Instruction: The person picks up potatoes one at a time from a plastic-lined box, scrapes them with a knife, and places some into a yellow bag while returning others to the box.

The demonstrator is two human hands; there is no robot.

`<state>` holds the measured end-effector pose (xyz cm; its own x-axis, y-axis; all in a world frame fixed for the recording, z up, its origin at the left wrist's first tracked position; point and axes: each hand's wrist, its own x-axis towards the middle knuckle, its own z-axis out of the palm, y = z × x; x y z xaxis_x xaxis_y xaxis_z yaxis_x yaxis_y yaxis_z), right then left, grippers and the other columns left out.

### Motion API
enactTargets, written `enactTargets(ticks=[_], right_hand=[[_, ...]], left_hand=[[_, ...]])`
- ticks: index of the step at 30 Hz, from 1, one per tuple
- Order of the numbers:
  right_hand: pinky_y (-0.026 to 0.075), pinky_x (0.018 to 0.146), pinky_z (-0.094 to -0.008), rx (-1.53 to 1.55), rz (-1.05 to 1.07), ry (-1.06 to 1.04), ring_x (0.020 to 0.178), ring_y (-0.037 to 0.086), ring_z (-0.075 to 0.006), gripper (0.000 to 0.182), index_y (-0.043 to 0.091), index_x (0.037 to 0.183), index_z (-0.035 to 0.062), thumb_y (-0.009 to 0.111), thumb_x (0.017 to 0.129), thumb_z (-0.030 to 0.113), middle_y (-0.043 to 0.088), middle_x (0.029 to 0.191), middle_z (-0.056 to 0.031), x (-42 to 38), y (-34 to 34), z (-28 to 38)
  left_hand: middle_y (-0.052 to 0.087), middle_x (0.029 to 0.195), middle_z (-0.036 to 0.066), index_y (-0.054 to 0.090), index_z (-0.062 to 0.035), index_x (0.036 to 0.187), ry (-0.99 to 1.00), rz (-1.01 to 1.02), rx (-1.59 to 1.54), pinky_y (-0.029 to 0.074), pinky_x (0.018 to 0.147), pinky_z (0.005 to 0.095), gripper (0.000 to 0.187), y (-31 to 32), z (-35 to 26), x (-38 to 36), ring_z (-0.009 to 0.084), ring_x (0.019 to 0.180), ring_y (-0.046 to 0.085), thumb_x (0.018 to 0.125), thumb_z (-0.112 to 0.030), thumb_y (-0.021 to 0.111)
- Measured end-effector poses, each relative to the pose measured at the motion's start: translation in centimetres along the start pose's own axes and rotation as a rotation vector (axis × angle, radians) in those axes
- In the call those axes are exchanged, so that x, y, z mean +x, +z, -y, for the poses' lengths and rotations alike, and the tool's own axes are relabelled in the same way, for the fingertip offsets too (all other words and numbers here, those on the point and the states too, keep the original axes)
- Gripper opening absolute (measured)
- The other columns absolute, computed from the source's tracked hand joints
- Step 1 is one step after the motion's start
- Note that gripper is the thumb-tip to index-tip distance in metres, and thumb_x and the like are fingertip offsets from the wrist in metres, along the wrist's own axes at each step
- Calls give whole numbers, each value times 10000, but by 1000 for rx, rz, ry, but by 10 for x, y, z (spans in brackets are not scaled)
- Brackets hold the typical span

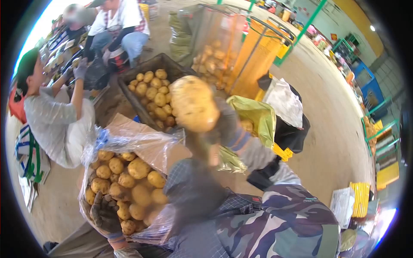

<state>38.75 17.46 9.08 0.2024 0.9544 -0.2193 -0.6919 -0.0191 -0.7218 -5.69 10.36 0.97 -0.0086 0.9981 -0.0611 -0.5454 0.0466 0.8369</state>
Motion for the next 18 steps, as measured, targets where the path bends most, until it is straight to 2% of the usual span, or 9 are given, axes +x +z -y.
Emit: enactTargets(ticks=[4, 7, 8, 9, 11, 12, 16, 17, 18], right_hand=[[423, 405, -332, -131, -82, -72, 410, 466, -162, 592, 572, 1286, 88, 530, 950, 574, 713, 933, -118, -58, -134, 60], [398, 393, -320, -26, -210, 31, 388, 436, -158, 577, 583, 1264, 95, 528, 946, 574, 711, 904, -120, -99, -203, 71], [387, 387, -313, 37, -278, 85, 382, 427, -155, 572, 587, 1255, 99, 529, 944, 575, 709, 892, -120, -107, -218, 70], [385, 384, -312, 72, -280, 113, 380, 427, -158, 571, 591, 1245, 101, 538, 936, 577, 710, 885, -119, -111, -234, 66], [382, 377, -309, 142, -280, 168, 378, 428, -164, 569, 600, 1225, 105, 556, 921, 583, 710, 870, -117, -115, -263, 56], [386, 377, -317, 103, -354, 184, 370, 423, -169, 565, 612, 1200, 121, 587, 894, 596, 708, 846, -106, -114, -269, 53], [399, 387, -318, 4, -388, 96, 396, 446, -178, 515, 615, 1185, 149, 612, 888, 569, 687, 820, -85, -110, -292, 35], [410, 397, -316, 22, -376, 77, 429, 477, -185, 477, 612, 1182, 155, 623, 893, 535, 672, 819, -76, -110, -299, 33], [437, 410, -315, 64, -371, 45, 487, 531, -195, 416, 606, 1183, 152, 641, 907, 463, 664, 859, -71, -107, -298, 33]], left_hand=[[663, 1179, 86, 538, -12, 1383, -89, -25, 215, 524, 833, 290, 507, -19, 19, 14, 158, 990, 628, 1028, -368, 474], [653, 1105, 71, 541, -9, 1369, -26, -121, 303, 481, 746, 251, 485, 36, 26, 38, 135, 930, 585, 1042, -359, 465], [637, 1142, 77, 571, -1, 1334, -32, 70, 369, 488, 759, 255, 435, 27, 29, 63, 130, 982, 575, 1038, -310, 497], [640, 1141, 63, 571, -1, 1336, 147, 180, 678, 494, 769, 264, 434, 61, 29, 75, 135, 960, 588, 1035, -305, 503], [646, 1128, 52, 573, 7, 1329, 105, 302, 819, 500, 794, 274, 413, 155, 35, 98, 139, 926, 602, 1025, -269, 518], [650, 1116, 55, 574, 14, 1320, -116, 307, 647, 501, 811, 274, 395, 202, 44, 107, 140, 915, 604, 1019, -237, 526], [675, 1114, 80, 566, -5, 1297, -369, 498, 556, 508, 839, 293, 456, 336, 158, 122, 142, 964, 620, 948, -291, 637], [691, 1168, 106, 467, -22, 1428, -468, 508, 543, 507, 939, 365, 678, 340, 216, 137, 239, 1038, 658, 882, -340, 713], [679, 1194, 130, 480, -8, 1419, -434, 463, 733, 506, 941, 357, 679, 355, 261, 136, 254, 1084, 640, 872, -331, 720]])
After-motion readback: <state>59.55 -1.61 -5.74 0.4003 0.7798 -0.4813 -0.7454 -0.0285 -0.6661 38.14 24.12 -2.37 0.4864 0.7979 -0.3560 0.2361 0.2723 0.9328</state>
